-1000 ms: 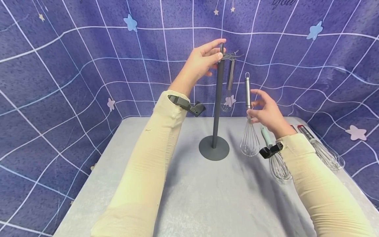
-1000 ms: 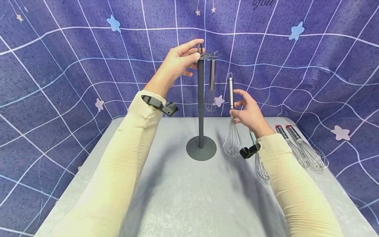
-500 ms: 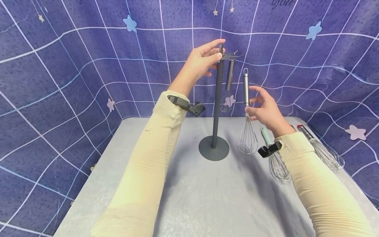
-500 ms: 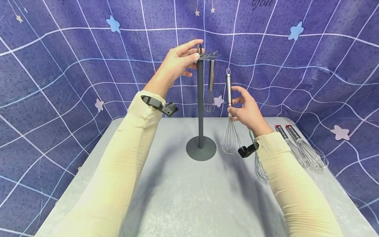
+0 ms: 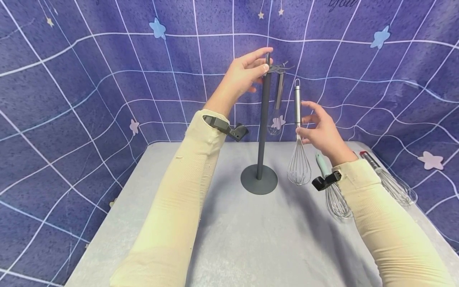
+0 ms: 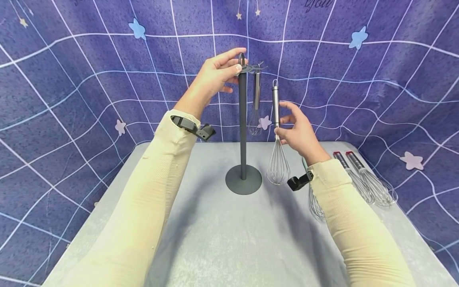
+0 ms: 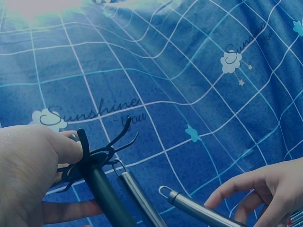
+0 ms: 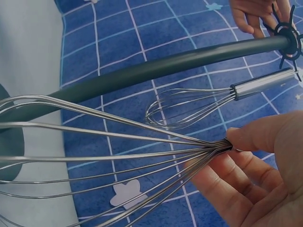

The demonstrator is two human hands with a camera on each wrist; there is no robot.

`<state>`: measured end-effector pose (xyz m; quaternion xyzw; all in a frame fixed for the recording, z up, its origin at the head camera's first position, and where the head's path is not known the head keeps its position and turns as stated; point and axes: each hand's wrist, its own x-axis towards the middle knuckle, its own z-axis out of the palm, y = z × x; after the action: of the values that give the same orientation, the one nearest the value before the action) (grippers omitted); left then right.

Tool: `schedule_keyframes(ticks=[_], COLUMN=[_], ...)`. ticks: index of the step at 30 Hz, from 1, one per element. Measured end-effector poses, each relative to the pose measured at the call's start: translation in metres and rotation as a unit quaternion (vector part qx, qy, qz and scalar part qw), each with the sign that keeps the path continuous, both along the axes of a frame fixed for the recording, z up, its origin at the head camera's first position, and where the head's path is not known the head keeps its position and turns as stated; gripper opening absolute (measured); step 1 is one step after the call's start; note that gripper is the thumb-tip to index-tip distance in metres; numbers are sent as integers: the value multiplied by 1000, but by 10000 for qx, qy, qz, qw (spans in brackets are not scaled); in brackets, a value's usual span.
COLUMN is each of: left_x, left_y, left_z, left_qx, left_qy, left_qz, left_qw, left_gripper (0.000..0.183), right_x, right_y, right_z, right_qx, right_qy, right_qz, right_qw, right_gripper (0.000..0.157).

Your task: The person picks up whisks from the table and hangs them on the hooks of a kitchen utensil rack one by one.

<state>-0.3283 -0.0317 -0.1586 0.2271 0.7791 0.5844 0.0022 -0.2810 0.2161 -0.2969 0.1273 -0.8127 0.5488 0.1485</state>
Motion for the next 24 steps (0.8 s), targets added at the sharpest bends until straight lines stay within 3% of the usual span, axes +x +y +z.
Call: schedule_keyframes(ticks=[24], left_x=[-2], left_y=[0], left_z=[-1], left_qx=[31], left_qy=[9], left_qz=[-14], left_qw=[10000], left_gripper=[47], right_x=[1], right_y=[-4], right_z=[6], right_qx=[-349], right_qy=[233], right_qz=[9], right_qw=[9991], right_gripper=[80])
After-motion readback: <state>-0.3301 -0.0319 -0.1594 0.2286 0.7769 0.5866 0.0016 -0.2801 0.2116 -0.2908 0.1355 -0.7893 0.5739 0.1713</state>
